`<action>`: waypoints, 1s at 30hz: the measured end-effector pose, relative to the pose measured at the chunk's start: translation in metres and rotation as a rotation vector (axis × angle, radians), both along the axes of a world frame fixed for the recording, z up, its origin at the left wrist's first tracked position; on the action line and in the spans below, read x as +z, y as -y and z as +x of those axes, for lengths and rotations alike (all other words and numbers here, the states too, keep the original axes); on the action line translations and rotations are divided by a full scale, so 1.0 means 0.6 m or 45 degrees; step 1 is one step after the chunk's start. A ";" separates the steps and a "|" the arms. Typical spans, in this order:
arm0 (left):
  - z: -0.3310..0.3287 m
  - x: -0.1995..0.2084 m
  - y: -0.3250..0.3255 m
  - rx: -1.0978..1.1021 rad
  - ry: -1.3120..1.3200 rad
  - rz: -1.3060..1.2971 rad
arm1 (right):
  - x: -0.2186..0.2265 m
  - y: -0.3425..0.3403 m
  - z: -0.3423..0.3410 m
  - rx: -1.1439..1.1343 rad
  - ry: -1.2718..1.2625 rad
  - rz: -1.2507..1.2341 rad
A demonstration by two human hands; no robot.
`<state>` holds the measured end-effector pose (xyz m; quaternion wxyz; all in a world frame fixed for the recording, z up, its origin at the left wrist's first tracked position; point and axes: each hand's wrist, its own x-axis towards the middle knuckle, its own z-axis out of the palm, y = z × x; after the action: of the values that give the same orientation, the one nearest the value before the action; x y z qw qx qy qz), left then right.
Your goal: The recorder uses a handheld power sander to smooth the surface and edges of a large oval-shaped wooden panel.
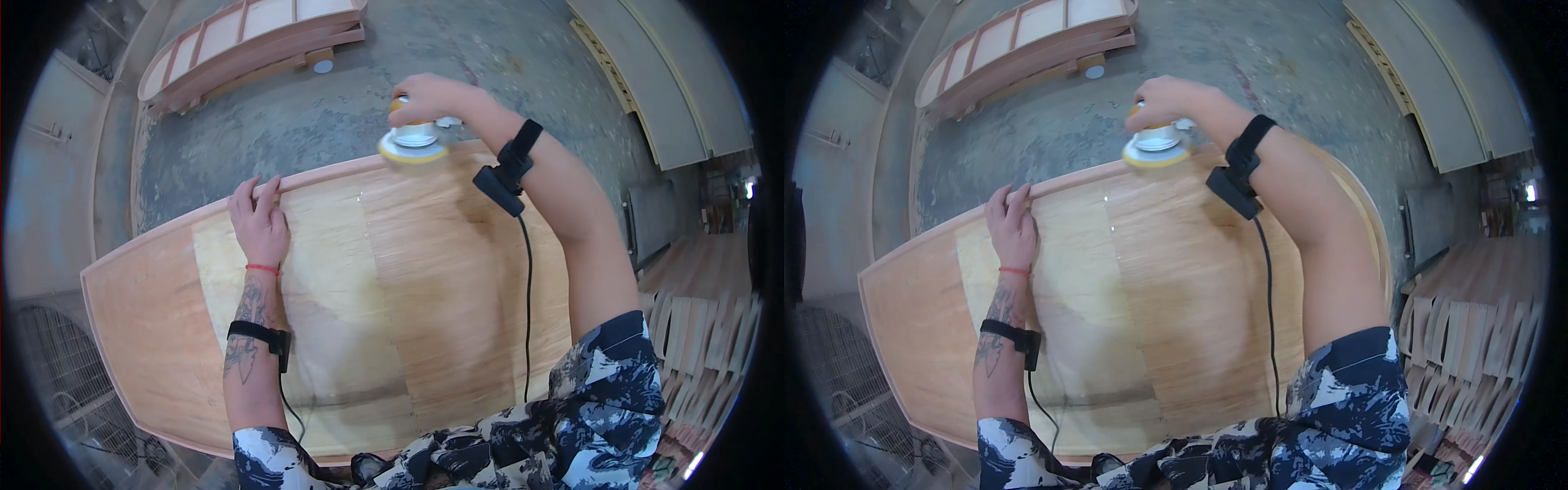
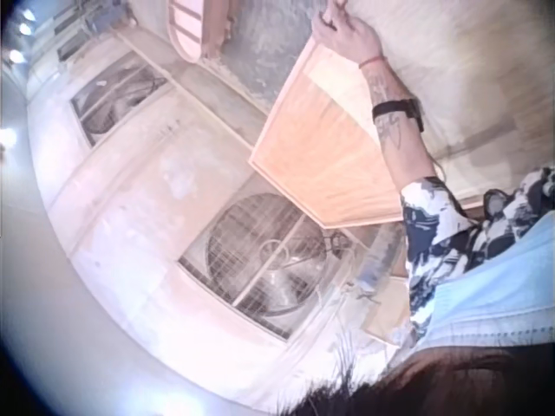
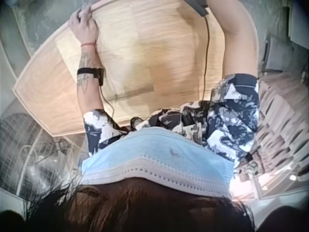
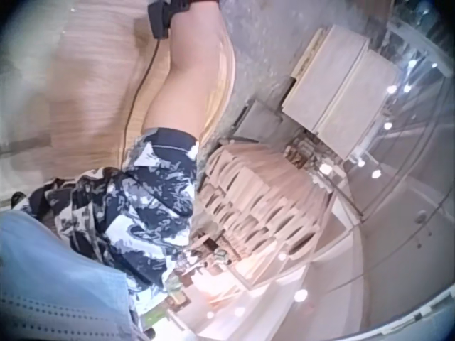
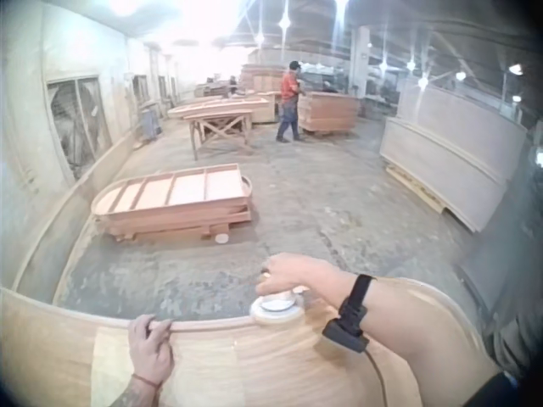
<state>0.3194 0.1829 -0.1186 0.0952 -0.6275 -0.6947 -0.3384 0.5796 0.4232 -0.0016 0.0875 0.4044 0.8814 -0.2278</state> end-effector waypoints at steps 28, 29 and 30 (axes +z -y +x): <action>0.001 -0.033 -0.007 0.035 0.467 0.144 | -0.036 -0.020 -0.020 0.000 0.076 0.130; -0.004 -0.020 0.001 0.070 0.578 0.158 | -0.029 0.002 -0.077 0.073 0.035 0.118; -0.004 -0.014 0.002 0.093 0.705 0.179 | -0.032 0.014 -0.122 0.143 -0.021 0.099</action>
<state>0.3170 0.1816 -0.1270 -0.0427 -0.4775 -0.6912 -0.5407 0.5066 0.4151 -0.0206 0.0769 0.3555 0.9116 -0.1914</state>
